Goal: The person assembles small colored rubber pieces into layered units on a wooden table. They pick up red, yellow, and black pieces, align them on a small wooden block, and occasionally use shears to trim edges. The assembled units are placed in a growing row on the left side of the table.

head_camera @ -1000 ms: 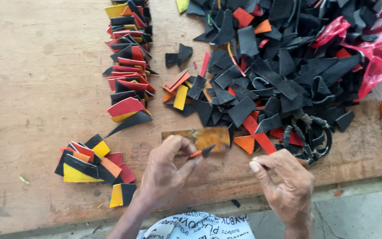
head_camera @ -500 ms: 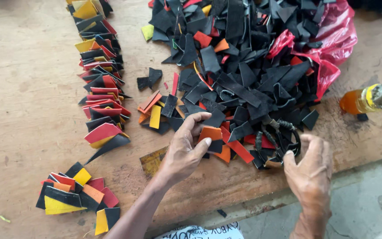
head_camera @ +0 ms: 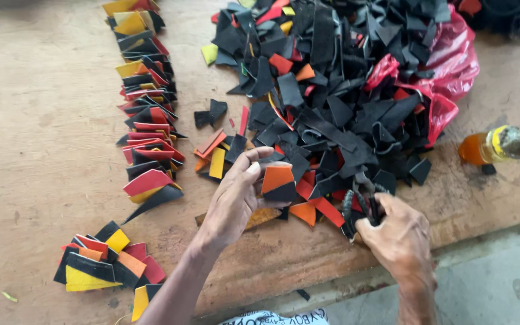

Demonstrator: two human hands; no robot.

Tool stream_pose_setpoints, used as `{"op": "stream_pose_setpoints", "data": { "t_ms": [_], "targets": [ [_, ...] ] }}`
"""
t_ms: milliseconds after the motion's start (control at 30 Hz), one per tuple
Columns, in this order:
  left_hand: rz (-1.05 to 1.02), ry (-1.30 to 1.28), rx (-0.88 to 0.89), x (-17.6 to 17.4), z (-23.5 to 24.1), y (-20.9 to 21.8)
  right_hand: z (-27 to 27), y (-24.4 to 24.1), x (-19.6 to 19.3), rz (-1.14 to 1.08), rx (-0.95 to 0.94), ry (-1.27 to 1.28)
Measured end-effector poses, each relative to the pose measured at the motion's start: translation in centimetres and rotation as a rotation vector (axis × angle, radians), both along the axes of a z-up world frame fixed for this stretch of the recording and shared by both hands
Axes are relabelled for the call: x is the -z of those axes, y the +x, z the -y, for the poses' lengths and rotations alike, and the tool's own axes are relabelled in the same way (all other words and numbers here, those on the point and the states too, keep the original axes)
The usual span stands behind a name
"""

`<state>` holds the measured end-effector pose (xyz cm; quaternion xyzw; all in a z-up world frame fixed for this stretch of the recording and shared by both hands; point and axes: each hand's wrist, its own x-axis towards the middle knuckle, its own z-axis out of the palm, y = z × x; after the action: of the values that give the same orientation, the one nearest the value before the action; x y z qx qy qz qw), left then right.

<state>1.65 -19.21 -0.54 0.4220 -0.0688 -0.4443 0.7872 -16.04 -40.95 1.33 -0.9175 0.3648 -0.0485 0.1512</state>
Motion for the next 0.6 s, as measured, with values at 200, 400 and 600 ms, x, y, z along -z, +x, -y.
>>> {"op": "stream_pose_setpoints", "data": {
  "t_ms": [200, 400, 600],
  "targets": [
    [0.152, 0.132, -0.049, -0.4, -1.6, 0.9, 0.4, -1.5, -4.3, -0.148, 0.255, 0.169],
    [0.44, 0.169, -0.237, -0.4, -2.3, 0.9, 1.9, -4.1, -3.9, 0.183, 0.174, 0.243],
    [0.453, 0.129, -0.289, -1.7, -2.5, 1.1, -1.6, -2.0, 1.7, 0.445, 0.067, 1.114]
  ]
}}
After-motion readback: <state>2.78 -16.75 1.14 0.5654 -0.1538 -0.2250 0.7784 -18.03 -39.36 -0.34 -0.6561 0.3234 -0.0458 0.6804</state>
